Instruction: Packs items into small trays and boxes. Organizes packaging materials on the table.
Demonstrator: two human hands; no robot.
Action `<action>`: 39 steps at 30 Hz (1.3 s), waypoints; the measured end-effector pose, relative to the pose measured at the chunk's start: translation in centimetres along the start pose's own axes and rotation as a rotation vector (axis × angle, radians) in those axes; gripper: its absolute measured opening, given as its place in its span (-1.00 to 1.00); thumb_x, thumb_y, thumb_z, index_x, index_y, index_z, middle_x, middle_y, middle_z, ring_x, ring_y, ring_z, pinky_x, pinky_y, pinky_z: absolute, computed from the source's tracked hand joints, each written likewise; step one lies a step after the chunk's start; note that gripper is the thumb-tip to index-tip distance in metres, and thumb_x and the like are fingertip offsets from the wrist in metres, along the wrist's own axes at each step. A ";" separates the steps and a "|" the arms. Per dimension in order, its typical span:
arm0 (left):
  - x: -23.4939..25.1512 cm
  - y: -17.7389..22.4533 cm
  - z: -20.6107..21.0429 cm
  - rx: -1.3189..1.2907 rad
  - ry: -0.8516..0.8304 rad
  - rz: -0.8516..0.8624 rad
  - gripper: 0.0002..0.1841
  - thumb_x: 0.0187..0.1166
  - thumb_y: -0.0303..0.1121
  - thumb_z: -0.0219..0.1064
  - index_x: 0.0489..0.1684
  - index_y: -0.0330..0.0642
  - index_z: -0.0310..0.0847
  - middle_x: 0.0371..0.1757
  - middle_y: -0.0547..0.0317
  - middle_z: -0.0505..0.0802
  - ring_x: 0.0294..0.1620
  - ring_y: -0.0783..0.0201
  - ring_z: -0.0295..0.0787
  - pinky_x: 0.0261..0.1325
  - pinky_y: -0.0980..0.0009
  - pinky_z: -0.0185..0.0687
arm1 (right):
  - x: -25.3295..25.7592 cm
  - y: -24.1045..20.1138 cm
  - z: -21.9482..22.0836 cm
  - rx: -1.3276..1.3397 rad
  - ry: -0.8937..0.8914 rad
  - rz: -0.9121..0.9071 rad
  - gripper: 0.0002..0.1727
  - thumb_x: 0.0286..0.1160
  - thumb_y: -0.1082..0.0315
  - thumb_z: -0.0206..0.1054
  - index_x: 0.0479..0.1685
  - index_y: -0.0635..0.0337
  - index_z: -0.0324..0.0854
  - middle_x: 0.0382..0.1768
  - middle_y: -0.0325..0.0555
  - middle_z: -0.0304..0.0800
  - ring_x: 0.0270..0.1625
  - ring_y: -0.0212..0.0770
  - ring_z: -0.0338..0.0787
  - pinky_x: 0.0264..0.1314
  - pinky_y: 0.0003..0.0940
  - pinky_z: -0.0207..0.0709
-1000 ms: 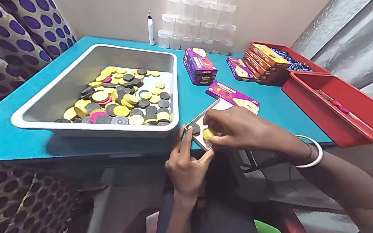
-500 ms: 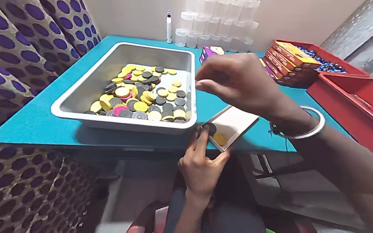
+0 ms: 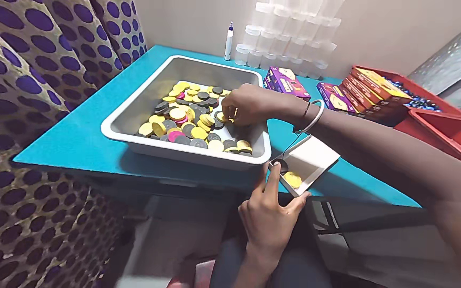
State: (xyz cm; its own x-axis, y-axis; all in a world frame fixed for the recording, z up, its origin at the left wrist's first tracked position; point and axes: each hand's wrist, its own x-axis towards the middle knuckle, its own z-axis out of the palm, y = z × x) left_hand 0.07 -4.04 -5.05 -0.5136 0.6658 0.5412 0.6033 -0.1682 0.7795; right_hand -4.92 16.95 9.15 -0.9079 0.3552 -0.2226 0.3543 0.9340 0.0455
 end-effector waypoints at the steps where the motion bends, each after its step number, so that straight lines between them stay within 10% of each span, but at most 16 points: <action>1: 0.0 0.0 0.0 -0.002 0.000 -0.004 -0.25 0.08 0.17 0.63 0.29 -0.09 0.83 0.08 0.04 0.96 -0.52 0.22 0.84 -0.64 0.23 0.59 | 0.0 -0.2 -0.1 -0.019 -0.006 0.000 -0.77 0.30 0.34 0.55 -0.08 0.18 0.80 -0.19 -0.01 0.87 -0.05 0.08 0.83 0.00 0.21 0.60; 7: 0.1 -0.2 0.0 -0.032 0.005 -0.006 -0.26 0.05 0.15 0.66 0.28 -0.06 0.84 0.09 0.06 0.95 -0.59 0.27 0.78 -0.67 0.27 0.57 | 0.2 -1.2 -2.6 -0.038 0.041 0.193 -0.58 0.27 0.19 0.63 0.08 0.18 0.76 -0.15 0.00 0.89 -0.01 0.13 0.85 0.07 0.32 0.61; 12: 0.0 -0.3 0.0 -0.030 -0.004 -0.002 -0.26 0.06 0.17 0.65 0.29 -0.05 0.84 0.11 0.08 0.95 -0.59 0.28 0.78 -0.66 0.27 0.57 | 2.0 -0.8 -2.2 -0.017 -0.033 -0.042 -0.66 0.48 0.36 0.48 0.24 0.13 0.76 0.07 0.05 0.89 0.11 0.14 0.86 0.24 0.28 0.62; 20: 0.0 -0.3 0.1 -0.023 0.003 0.010 -0.25 0.06 0.17 0.65 0.30 -0.03 0.83 0.11 0.06 0.95 -0.61 0.26 0.78 -0.69 0.26 0.55 | 2.0 -1.0 -1.1 -0.058 0.057 0.030 -0.71 0.32 0.34 0.56 0.05 0.09 0.84 -0.13 0.00 0.91 0.00 0.14 0.86 0.07 0.31 0.61; 32: -0.2 0.0 0.3 -0.028 -0.009 -0.007 -0.25 0.03 0.16 0.67 0.30 0.00 0.83 0.18 0.08 0.93 -0.59 0.26 0.79 -0.69 0.24 0.55 | 1.9 -1.8 -0.5 0.360 0.016 -0.173 -0.58 0.49 0.34 0.53 0.30 0.27 0.68 0.10 0.12 0.84 -0.05 -0.07 0.91 0.12 -0.11 0.79; 39: -0.3 0.4 0.6 0.007 0.011 -0.013 -0.26 0.02 0.20 0.64 0.24 -0.03 0.86 -0.29 0.13 0.94 -0.65 0.23 0.75 -0.72 0.21 0.54 | 0.9 -3.0 0.0 0.338 0.070 -0.123 -0.61 0.49 0.31 0.53 0.26 0.22 0.71 0.08 0.05 0.88 -0.05 -0.10 0.91 0.12 -0.10 0.77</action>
State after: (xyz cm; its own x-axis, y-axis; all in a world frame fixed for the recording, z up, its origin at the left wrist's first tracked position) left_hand 0.85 -3.88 -5.13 -0.5286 0.6596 0.5343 0.6006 -0.1542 0.7846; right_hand -6.76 14.47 8.83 -0.9574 0.2534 -0.1387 0.2847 0.9088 -0.3050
